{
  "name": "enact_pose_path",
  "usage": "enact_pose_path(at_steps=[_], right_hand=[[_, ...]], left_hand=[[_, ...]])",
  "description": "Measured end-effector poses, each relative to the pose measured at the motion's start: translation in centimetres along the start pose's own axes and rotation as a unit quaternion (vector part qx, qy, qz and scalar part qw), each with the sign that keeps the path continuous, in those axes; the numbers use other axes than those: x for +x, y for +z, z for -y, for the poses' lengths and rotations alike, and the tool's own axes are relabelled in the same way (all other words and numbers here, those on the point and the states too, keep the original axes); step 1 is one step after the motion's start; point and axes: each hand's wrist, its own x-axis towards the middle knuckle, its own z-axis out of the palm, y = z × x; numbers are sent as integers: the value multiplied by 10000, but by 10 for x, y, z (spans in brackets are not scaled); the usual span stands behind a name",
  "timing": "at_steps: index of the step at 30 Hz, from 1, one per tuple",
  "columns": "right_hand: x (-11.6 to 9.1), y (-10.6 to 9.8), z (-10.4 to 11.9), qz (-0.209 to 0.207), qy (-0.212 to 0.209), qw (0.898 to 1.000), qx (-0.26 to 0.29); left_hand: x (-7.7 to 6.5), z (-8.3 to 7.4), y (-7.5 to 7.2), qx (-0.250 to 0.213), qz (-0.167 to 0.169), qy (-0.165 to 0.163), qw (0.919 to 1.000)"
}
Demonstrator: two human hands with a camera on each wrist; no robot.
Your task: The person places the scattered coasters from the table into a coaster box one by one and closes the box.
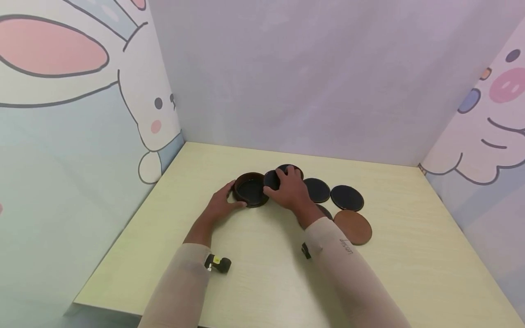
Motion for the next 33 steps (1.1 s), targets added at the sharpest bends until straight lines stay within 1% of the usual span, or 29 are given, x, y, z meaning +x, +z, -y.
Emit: enact_pose_path(at_steps=[5,10,16,21,25,33], right_hand=[[2,3,4,-145,-135,9998,-94],[4,5,9,-169,-169,9995,-186],[4,6,13,-210,-321,9990,-245],[7,8,15,-165,-406,9985,-338],[9,10,17,-94,-399,9983,-403],[16,18,33,-23,-467,9973,-571]], left_hand=[[1,0,0,94,-9,30,10000],[1,2,1,142,-28,32,9999],[0,0,1,117,-38,24,9999],[0,-1,0,153,-4,64,9999],[0,-2,1,122,11,23,9999],[-2,-1,0,177,3,-67,9998]])
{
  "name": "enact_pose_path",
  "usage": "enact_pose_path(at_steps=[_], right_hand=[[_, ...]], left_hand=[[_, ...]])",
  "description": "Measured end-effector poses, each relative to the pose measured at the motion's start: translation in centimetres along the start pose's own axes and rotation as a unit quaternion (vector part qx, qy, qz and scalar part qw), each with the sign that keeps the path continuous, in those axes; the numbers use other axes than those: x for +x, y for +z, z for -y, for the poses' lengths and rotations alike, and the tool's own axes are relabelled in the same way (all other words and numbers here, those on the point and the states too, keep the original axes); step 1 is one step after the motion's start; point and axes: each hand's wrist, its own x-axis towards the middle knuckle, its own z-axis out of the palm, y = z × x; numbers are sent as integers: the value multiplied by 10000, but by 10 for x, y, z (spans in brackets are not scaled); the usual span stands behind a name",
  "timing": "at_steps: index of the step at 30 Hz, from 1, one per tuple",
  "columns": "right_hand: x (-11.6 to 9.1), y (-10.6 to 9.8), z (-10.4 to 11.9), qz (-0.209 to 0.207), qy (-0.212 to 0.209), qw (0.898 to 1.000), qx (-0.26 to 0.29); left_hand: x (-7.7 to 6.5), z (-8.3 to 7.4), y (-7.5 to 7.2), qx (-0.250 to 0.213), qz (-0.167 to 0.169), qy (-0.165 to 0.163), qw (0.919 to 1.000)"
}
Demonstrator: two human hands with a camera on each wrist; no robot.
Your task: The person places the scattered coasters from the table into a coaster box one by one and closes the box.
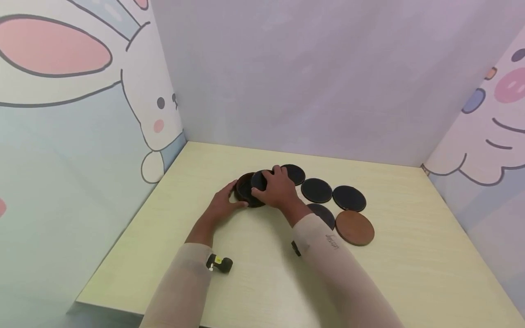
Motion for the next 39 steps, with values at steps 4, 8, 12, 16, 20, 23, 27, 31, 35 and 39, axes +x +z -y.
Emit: enact_pose_path(at_steps=[4,8,12,16,20,23,27,31,35,39], right_hand=[[3,1,9,54,-73,9999,-72],[5,3,15,138,-56,9997,-198],[7,6,20,253,-64,9991,-322],[9,8,25,324,-70,9983,-469],[13,12,30,268,-88,9977,-624],[16,15,33,235,-134,9974,-668],[16,17,36,226,-166,9973,-679],[16,17,38,234,-145,9971,-707],[16,17,38,282,-140,9965,-769],[17,17,37,302,-167,9961,-812]], left_hand=[[-1,-1,1,-60,8,33,10000],[-1,-1,2,-160,30,111,9998],[-1,-1,4,-203,27,48,9998],[-2,-2,4,-245,3,33,9997],[-1,-1,4,-256,-11,53,9997],[-1,-2,3,-265,-4,35,9996],[-1,-4,1,-274,-1,-15,9996],[-2,-5,1,-304,-14,-44,9995],[-3,-3,1,-314,-17,-8,9995],[-4,-2,0,-275,-40,26,9996]])
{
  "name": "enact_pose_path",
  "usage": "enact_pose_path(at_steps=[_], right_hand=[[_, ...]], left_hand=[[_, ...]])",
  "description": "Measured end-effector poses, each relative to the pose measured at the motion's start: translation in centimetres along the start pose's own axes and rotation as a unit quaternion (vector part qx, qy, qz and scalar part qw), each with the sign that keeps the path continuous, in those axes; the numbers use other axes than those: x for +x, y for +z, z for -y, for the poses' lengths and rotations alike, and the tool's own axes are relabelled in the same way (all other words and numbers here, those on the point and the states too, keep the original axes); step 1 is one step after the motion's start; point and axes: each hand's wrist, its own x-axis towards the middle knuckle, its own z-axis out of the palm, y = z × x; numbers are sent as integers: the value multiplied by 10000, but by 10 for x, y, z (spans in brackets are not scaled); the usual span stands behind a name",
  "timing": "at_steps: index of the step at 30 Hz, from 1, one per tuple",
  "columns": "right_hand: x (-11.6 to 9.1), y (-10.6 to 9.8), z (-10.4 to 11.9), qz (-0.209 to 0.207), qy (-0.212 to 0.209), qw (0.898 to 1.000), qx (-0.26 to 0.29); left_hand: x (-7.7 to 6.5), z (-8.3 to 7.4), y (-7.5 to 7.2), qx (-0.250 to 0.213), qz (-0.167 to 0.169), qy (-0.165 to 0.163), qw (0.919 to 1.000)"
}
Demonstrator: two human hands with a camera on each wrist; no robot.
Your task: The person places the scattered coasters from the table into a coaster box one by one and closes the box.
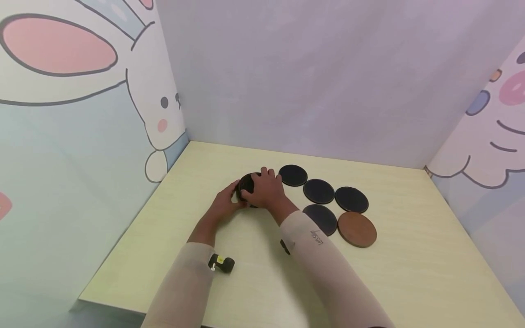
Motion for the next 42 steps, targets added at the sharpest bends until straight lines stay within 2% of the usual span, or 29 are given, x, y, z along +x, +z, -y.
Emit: enact_pose_path(at_steps=[11,19,28,33,37,42], right_hand=[[1,0,-13,16,99,9999,-24],[1,-11,-25,86,362,9986,377],[5,-26,-53,131,598,9960,647],[6,-27,-71,197,730,9946,712],[7,-27,-84,341,881,9913,912],[8,-24,-96,717,1019,9845,1238]], left_hand=[[0,0,-1,119,49,71,9999],[0,-2,-1,133,45,98,9999],[4,0,2,203,-29,224,9995],[6,2,3,211,-60,308,9993],[6,1,3,160,-101,269,9995],[4,1,2,182,-109,237,9995]])
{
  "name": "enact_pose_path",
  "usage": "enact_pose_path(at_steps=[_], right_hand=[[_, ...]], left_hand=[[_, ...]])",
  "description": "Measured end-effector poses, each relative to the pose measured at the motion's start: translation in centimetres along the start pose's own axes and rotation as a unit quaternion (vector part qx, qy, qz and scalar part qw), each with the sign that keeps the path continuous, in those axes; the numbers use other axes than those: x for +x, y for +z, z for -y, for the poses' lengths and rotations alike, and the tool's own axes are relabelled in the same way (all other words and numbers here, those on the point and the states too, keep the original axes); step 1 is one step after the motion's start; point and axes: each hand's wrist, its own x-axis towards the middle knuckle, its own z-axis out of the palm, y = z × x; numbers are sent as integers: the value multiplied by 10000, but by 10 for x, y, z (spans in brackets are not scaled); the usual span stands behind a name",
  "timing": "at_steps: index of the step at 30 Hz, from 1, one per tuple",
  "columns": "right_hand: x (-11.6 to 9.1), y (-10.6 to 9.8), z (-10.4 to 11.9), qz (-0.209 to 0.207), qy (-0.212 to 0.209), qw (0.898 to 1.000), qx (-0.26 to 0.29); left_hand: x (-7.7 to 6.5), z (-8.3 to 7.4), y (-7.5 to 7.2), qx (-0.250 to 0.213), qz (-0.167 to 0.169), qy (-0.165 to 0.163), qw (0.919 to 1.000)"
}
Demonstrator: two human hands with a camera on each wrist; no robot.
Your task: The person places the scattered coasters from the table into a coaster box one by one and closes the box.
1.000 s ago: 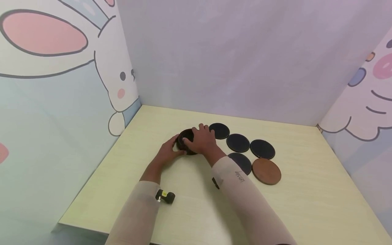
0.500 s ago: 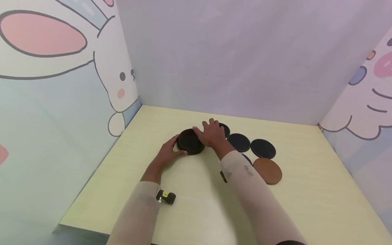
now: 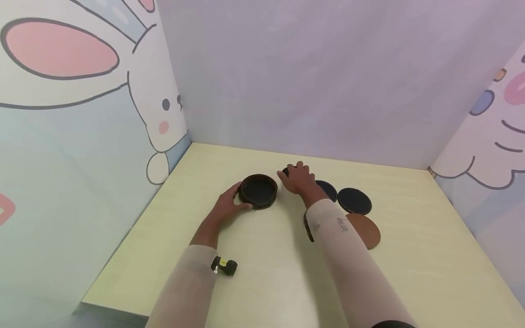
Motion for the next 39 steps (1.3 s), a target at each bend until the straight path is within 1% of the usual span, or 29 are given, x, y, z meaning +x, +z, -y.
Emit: enact_pose_path(at_steps=[3,11,15,21,24,31,39], right_hand=[[1,1,-5,139,42,9999,13],[1,-2,-16,382,181,9986,-329],[0,-4,-18,505,179,9981,-300],[-1,-4,-18,906,212,9952,-298],[0,-4,-18,1040,195,9939,-304],[3,-5,-18,1122,154,9931,-298],[11,-10,-23,1140,195,9931,-197]], left_hand=[[-1,1,0,22,-2,7,10000],[-1,0,1,68,2,7,10000],[-1,1,2,68,-20,22,10000],[-1,2,3,111,-36,-23,9999],[-2,2,2,112,-42,-41,9999],[-2,2,1,71,-82,-44,9999],[-2,-1,1,55,-23,-53,10000]])
